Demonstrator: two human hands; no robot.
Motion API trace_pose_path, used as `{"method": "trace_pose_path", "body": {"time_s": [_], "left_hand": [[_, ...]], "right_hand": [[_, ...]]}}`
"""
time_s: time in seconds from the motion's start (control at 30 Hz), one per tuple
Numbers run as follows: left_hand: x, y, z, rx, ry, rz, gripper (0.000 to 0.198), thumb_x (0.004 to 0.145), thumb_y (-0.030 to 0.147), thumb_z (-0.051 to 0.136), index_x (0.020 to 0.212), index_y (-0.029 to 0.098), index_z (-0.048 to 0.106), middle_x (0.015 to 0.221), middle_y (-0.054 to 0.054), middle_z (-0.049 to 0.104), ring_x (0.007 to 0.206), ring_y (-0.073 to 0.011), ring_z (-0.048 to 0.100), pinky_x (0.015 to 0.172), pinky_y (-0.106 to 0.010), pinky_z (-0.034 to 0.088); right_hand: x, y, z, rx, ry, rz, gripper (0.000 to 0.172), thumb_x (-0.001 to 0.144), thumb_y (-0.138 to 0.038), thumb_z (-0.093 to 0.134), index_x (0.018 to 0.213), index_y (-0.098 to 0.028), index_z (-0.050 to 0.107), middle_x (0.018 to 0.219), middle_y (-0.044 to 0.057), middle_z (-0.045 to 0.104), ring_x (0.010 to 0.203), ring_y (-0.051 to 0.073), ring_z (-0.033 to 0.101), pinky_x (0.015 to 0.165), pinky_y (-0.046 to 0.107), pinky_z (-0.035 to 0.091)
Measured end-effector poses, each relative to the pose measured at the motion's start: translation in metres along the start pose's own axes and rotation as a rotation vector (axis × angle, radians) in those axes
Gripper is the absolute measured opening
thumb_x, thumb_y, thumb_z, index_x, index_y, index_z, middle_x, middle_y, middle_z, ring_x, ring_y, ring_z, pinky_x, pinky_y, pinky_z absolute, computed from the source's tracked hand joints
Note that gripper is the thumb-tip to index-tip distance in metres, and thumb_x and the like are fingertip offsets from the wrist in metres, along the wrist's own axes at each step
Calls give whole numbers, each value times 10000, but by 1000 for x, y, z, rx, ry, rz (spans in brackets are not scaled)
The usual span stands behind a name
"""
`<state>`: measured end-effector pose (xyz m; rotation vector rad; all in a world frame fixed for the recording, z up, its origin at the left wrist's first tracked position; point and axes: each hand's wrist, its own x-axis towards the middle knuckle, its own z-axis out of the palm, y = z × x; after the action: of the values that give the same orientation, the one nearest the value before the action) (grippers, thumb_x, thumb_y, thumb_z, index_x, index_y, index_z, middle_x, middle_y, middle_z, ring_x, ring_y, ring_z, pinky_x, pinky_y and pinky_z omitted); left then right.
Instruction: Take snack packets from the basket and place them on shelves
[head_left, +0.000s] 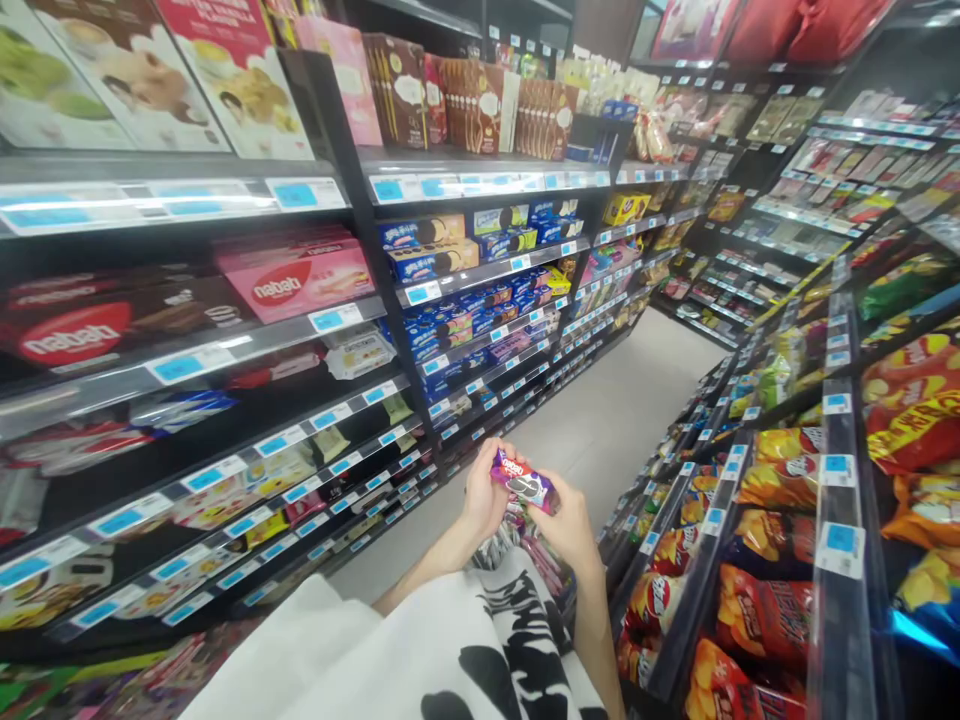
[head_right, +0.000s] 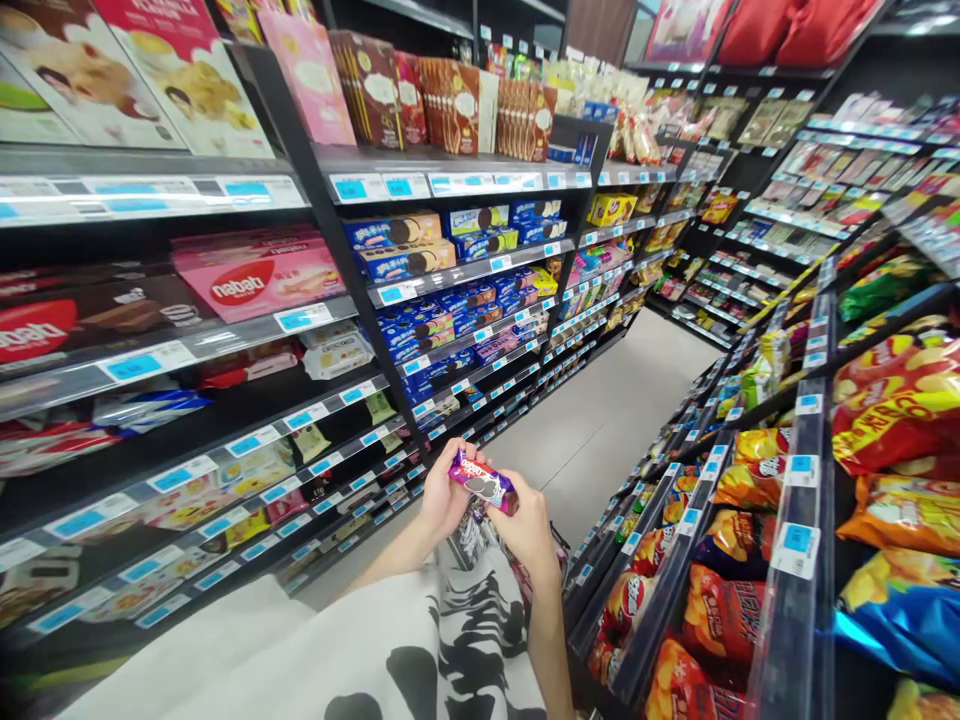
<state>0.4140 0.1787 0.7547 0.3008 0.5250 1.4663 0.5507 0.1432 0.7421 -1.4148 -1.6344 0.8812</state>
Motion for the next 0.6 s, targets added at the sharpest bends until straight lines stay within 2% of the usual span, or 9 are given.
{"method": "trace_pose_path", "body": {"time_s": [0.23,0.4,0.53,0.6], "left_hand": [[-9,9,7,130,-108,77,213,914,349,620,790,203,526,747,11,531,722,-143,579,904,-364,528],[-10,8,5,180,-156,40,144,883,325,650,908,214,561,836,-26,631,880,-209,666,917,-391,524],[-11,6,1,166,-138,24,177,881,327,671,982,213,578,935,-46,668,995,-243,689,933,-401,525],[-11,6,1,154,-101,39,194,898,347,655,1021,213,587,933,-45,672,1006,-256,697,926,-413,533]], "right_hand": [[-3,3,3,53,32,-2,391,732,-182,641,1121,-200,670,911,25,750,747,198,680,696,291,551],[-1,9,5,163,96,8,392,722,-188,657,1113,-214,649,971,41,734,823,216,690,757,320,559],[-2,5,2,338,215,17,517,757,-210,676,1256,-231,544,879,26,703,763,204,674,721,320,554],[-4,1,-1,437,192,-13,607,778,-248,709,1333,-238,464,888,24,692,790,207,678,744,328,554]]}}
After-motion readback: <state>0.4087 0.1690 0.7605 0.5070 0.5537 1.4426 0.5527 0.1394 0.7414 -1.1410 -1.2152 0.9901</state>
